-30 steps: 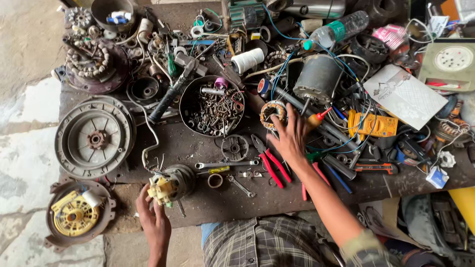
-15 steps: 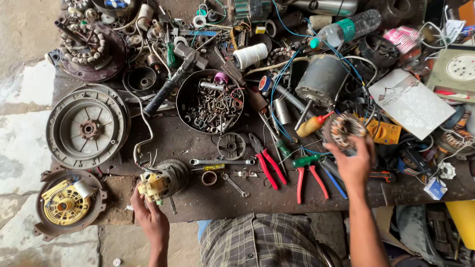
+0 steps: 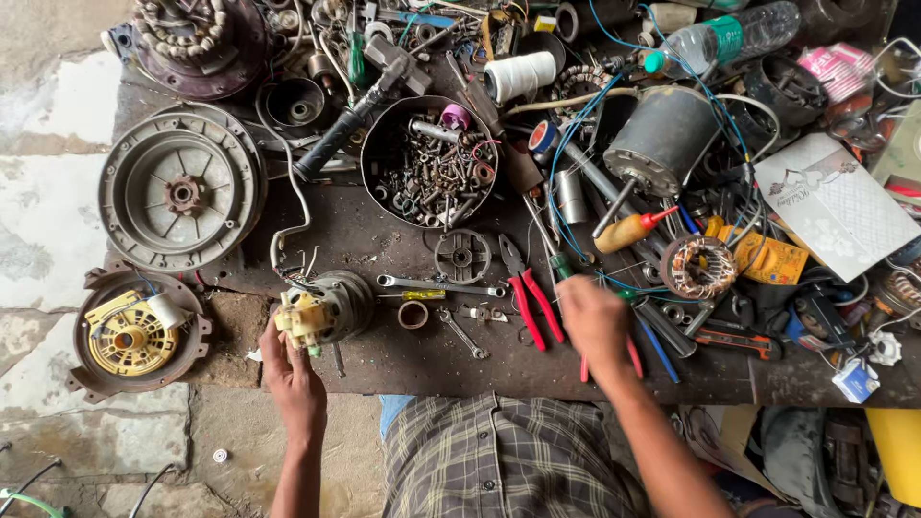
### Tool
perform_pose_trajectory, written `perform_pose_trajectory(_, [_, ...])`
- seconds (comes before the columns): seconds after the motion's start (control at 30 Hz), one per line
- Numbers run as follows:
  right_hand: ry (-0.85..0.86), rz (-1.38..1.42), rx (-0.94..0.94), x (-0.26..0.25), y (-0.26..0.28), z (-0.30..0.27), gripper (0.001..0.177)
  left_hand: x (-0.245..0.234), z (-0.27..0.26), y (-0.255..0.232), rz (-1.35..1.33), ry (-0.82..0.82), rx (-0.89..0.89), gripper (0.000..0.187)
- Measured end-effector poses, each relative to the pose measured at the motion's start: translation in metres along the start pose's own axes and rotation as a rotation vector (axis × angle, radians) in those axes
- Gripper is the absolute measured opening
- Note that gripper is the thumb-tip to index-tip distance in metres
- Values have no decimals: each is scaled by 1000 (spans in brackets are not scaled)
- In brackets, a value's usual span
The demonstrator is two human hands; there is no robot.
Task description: The person works on a small electrical component, likely a fan capacitor, using a screwdriver to adjust internal parts. They repeatedly tighten and loosen screws while manipulating wires and small metal pieces on a cluttered workbench.
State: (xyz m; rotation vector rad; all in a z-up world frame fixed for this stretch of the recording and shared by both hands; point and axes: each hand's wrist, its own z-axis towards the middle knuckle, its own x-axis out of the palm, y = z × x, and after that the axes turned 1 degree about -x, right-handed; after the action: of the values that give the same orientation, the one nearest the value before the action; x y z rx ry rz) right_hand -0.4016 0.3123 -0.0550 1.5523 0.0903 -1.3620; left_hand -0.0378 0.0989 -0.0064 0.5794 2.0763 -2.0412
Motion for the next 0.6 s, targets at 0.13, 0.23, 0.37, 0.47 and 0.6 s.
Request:
perform_pose_trajectory(0.13, [156,-320,-56,37,-4,-6,25,0,-3,0,-118,15,36,43])
perform_pose_trajectory(0.23, [169,-372,6,39,-9,-8,26,-3,-4,0,-97,22,-28,46])
perform_pose_trajectory(0.37, [187,-356,54,33,-5,-10,23,-6,-7,-1,-118,22,-11,48])
perform_pose_trajectory(0.47, [220,-505,69,33,0,-18,27,-3,-15,-4,-125,-30,-24,45])
perform_pose_trajectory(0.6, [213,-403,141,39,-12,-24,27,7,-39,-12,23,-235,197,36])
